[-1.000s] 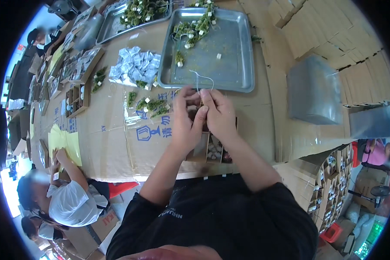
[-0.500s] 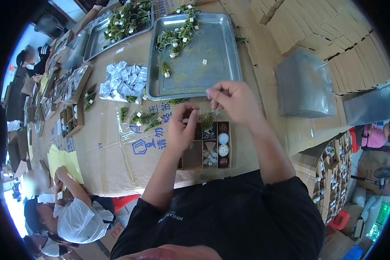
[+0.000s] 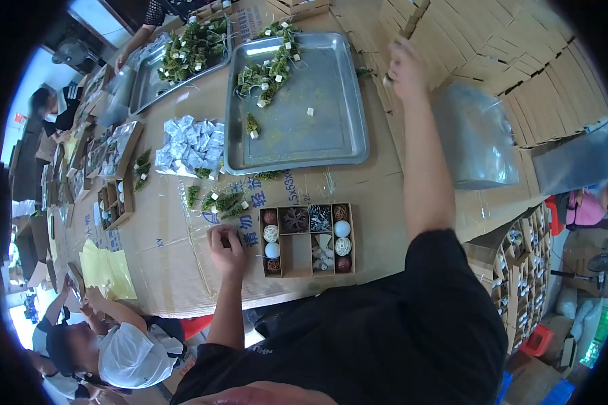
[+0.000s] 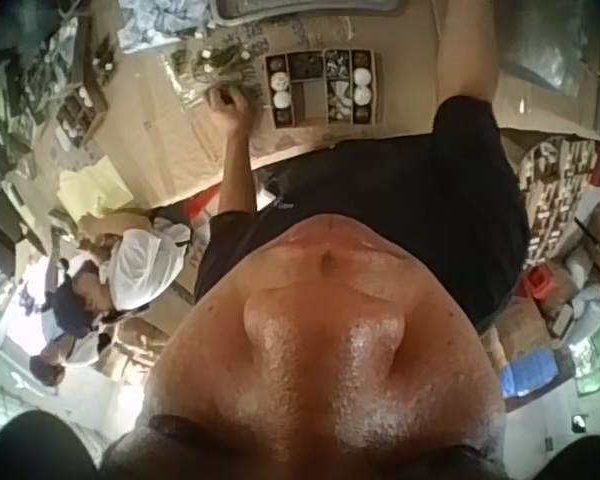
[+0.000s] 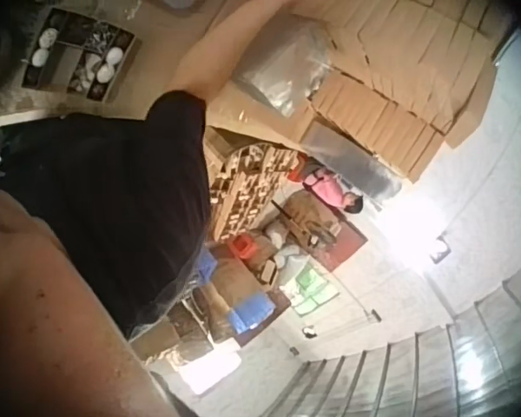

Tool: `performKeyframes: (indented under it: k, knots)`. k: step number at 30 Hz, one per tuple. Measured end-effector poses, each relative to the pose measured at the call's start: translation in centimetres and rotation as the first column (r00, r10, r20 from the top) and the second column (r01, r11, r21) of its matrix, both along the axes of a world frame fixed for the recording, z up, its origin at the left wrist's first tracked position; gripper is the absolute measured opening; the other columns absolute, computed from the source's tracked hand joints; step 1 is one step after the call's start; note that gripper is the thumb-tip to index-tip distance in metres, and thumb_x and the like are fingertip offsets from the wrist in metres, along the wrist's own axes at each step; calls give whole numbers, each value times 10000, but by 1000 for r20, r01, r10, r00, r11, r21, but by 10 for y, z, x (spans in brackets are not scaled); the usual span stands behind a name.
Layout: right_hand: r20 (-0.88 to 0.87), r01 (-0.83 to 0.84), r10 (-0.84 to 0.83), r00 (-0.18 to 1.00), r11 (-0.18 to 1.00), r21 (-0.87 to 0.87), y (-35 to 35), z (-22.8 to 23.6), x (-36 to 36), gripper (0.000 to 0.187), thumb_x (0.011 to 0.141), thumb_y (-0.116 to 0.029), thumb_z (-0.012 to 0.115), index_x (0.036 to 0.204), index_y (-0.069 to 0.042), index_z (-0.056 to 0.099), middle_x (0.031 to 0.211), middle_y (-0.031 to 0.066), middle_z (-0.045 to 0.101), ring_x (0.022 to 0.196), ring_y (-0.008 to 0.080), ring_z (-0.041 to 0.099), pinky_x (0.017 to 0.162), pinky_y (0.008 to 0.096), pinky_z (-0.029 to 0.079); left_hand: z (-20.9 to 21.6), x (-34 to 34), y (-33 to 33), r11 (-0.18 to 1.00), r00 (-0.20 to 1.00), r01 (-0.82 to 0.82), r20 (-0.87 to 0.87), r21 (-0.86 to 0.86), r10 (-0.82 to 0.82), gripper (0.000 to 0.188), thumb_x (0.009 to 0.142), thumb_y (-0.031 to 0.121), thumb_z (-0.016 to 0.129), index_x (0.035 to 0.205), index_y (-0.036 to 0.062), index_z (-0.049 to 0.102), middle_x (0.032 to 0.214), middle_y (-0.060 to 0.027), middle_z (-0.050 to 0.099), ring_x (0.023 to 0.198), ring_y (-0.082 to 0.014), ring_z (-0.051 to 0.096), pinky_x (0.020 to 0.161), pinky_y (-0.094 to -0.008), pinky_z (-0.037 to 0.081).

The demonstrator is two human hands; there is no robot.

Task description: Packing small decorative trees and ornament balls into a segmented box.

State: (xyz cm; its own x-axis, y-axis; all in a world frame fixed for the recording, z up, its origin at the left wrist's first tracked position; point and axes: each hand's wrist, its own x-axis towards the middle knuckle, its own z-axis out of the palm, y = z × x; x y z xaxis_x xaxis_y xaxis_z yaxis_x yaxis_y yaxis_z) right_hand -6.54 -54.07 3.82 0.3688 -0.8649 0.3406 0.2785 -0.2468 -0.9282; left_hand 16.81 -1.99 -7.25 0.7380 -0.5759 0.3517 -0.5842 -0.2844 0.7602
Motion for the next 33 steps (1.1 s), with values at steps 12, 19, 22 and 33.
performKeyframes:
  k: [12,19,22,33]
  knots:
    - [-530,339,-507,680,858,-385,10,36,40,347,877,-336,676,984,-12,737,891,181,734,838,313,707,787,417,535,6,2,10,996,999,-38,-40,-75,35,78,882,-17,576,936,14,623,915,-86,580,716,-163,585,643,-297,483]
    - [-51,-479,545,837,774,415,163,131,11,147,986,-172,615,942,-33,620,826,-6,572,533,22,382,420,192,269,158,-72,-60,921,909,370,252,-119,-332,693,756,163,802,1339,-13,470,1330,-230,489,1190,-433,499,1025,-491,416]
    - [-96,-593,722,686,630,502,235,148,11,183,1013,-194,587,1043,-15,616,849,-25,589,533,5,365,424,168,258,212,-103,-104,860,866,483,238,-166,-441,732,764,228,821,1353,-15,462,1356,-238,482,1199,-391,520,1005,-444,445]
    - [-605,-438,179,776,843,-313,335,92,-27,66,940,-60,632,971,-3,618,871,43,638,741,137,574,660,268,449,119,-97,-78,768,375,497,-698,-403,-610,253,921,99,615,1153,2,591,882,-51,639,860,-139,608,824,-282,489]
